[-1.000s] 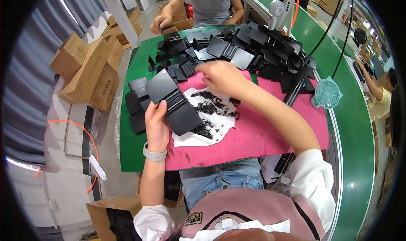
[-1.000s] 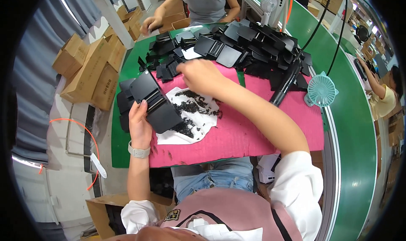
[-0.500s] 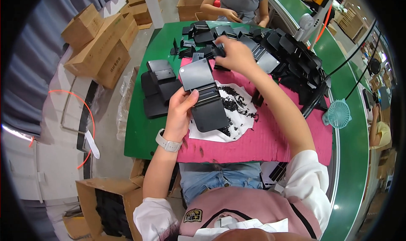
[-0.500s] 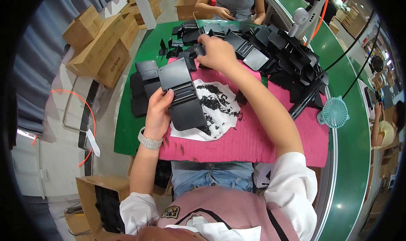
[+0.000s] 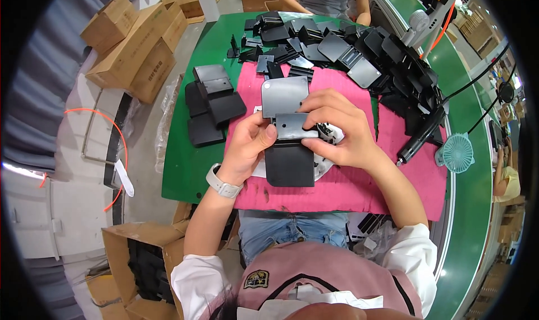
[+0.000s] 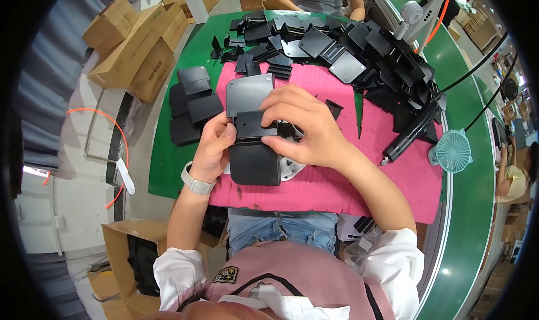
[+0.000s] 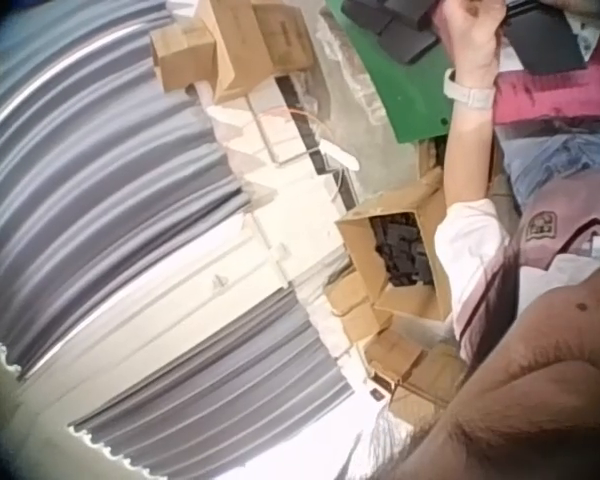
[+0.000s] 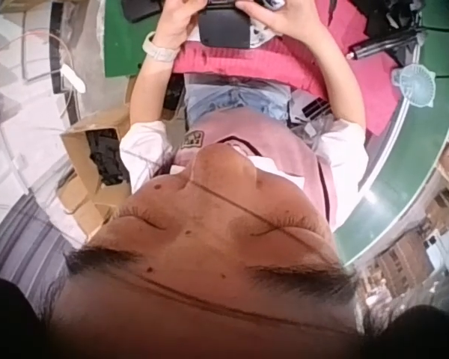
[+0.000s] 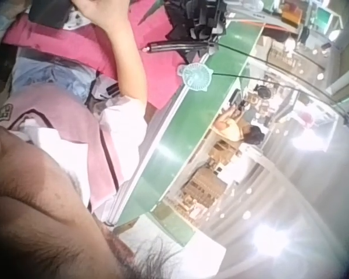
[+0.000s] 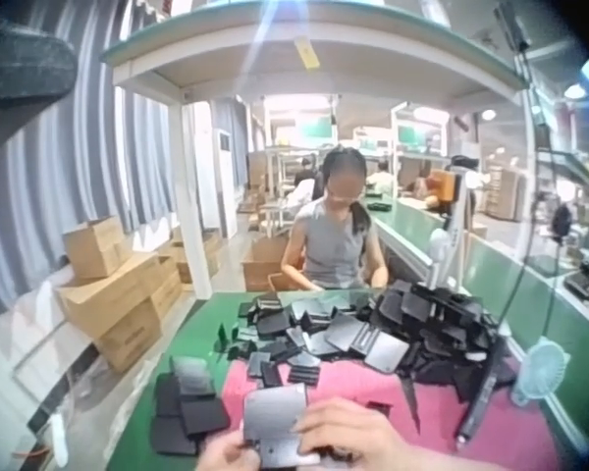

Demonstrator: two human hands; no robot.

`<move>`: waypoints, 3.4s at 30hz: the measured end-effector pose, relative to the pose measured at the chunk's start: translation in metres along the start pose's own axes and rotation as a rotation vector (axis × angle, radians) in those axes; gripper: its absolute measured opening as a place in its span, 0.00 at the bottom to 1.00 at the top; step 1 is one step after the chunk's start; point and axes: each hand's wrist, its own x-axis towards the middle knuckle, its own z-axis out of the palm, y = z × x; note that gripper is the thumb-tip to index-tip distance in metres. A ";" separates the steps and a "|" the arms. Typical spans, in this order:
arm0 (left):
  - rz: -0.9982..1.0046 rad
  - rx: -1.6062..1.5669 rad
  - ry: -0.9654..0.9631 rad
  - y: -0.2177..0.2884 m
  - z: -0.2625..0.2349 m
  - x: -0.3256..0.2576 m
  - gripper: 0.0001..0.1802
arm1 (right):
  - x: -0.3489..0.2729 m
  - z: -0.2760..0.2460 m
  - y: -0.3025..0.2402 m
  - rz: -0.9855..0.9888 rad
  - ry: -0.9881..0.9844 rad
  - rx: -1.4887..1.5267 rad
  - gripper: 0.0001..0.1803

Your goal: Assemble black plastic components by joining parts and securing them with screws using an electric screwdriver.

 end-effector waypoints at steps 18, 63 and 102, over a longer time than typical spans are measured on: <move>-0.022 0.172 -0.098 0.001 0.009 0.000 0.22 | -0.025 0.004 -0.017 0.040 -0.072 -0.189 0.18; -0.104 0.106 0.169 -0.004 0.021 0.044 0.09 | -0.104 -0.138 0.010 0.820 0.742 0.623 0.22; 0.158 0.628 -0.102 -0.041 0.078 0.018 0.05 | -0.035 -0.065 -0.048 0.355 0.879 1.076 0.29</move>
